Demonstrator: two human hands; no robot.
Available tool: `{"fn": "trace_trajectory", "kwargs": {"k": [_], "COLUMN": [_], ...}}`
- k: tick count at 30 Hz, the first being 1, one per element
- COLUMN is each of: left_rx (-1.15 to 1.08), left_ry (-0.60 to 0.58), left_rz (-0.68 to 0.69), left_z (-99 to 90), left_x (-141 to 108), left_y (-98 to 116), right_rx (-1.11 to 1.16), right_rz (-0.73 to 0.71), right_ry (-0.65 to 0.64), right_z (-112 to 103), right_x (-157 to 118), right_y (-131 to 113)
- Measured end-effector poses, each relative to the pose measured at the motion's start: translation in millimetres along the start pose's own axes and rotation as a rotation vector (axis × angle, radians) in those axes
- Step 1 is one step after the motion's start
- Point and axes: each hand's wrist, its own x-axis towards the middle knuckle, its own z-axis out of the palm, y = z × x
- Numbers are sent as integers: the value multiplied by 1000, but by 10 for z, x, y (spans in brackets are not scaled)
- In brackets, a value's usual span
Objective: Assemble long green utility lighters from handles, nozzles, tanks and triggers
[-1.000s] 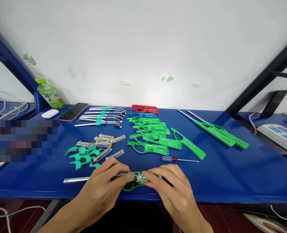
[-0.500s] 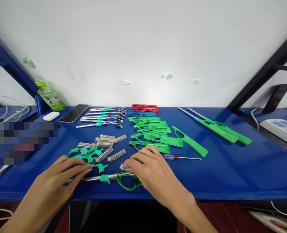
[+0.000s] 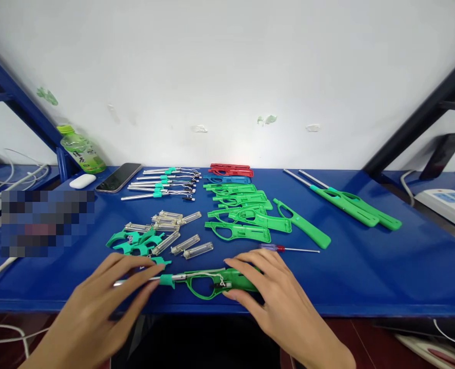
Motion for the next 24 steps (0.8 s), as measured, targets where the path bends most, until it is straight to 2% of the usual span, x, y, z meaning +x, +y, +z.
{"fn": "trace_trajectory", "kwargs": {"k": [3, 7, 12, 16, 24], "left_rx": [31, 33, -32, -59, -20], "left_ry": [-63, -72, -47, -90, -155], "left_rz": [41, 82, 51, 18, 42], "left_z": [118, 231, 204, 160, 181], "left_x": [11, 41, 90, 114, 179], "left_y": [117, 161, 194, 246, 307], "right_rx": [25, 41, 46, 46, 55], "right_rz": [-3, 8, 27, 27, 26], "right_ry": [4, 2, 9, 17, 9], "right_z": [45, 45, 39, 39, 49], "right_x": [-13, 2, -15, -18, -13], "right_y": [33, 37, 36, 34, 27]}}
